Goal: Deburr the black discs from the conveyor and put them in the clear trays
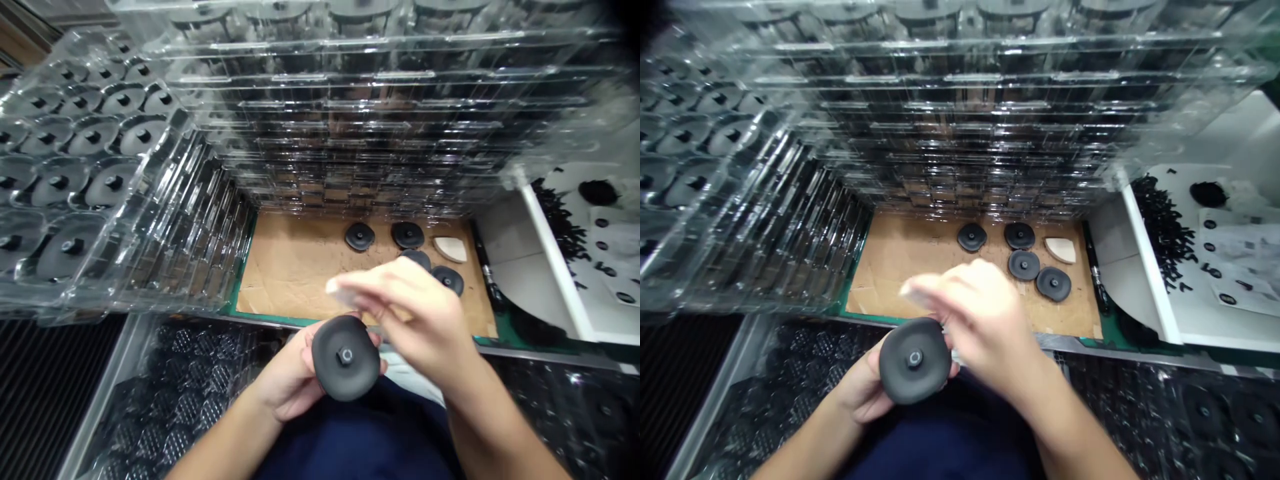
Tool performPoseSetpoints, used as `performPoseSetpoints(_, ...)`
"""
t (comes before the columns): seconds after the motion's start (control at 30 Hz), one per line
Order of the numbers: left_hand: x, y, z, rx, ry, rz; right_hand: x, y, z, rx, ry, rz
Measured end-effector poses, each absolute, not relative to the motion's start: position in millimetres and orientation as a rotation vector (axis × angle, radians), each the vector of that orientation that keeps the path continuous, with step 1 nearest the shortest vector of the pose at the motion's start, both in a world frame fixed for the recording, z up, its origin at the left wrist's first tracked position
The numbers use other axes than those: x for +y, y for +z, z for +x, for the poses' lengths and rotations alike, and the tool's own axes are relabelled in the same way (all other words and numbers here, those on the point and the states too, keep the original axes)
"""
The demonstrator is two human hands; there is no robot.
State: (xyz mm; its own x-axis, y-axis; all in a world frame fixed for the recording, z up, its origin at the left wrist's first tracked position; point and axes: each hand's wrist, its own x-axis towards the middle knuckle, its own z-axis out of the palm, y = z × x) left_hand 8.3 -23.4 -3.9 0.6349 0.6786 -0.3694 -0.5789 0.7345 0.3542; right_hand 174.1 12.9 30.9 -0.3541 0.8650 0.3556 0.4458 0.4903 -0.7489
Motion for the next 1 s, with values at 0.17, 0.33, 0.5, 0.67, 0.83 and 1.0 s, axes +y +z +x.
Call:
performPoseSetpoints(0.17,-22.2,-0.4,7.9,0.529,0.744,0.091,27.9,-50.8,180.4,-1.759,1.031,-1.493)
performPoseSetpoints(0.33,-21.8,-0.2,6.7,0.433,0.793,0.087,3.5,-96.2,168.3,-1.617,0.965,-1.590)
performPoseSetpoints(0.5,-25.0,-7.2,1.8,0.357,0.784,0.060,-9.8,-73.2,176.7,-1.603,1.055,-1.514)
performPoseSetpoints(0.67,-25.8,-8.3,1.0,0.322,0.766,0.107,-18.0,-66.1,178.7,-1.625,1.128,-1.489)
performPoseSetpoints(0.83,-29.0,-17.2,-2.0,0.583,0.972,0.653,-27.5,-72.9,172.7,-1.631,1.134,-1.473)
performPoseSetpoints(1.0,-29.1,-29.6,-7.5,0.963,1.016,1.512,-30.5,-61.4,179.6,-1.602,1.066,-1.481)
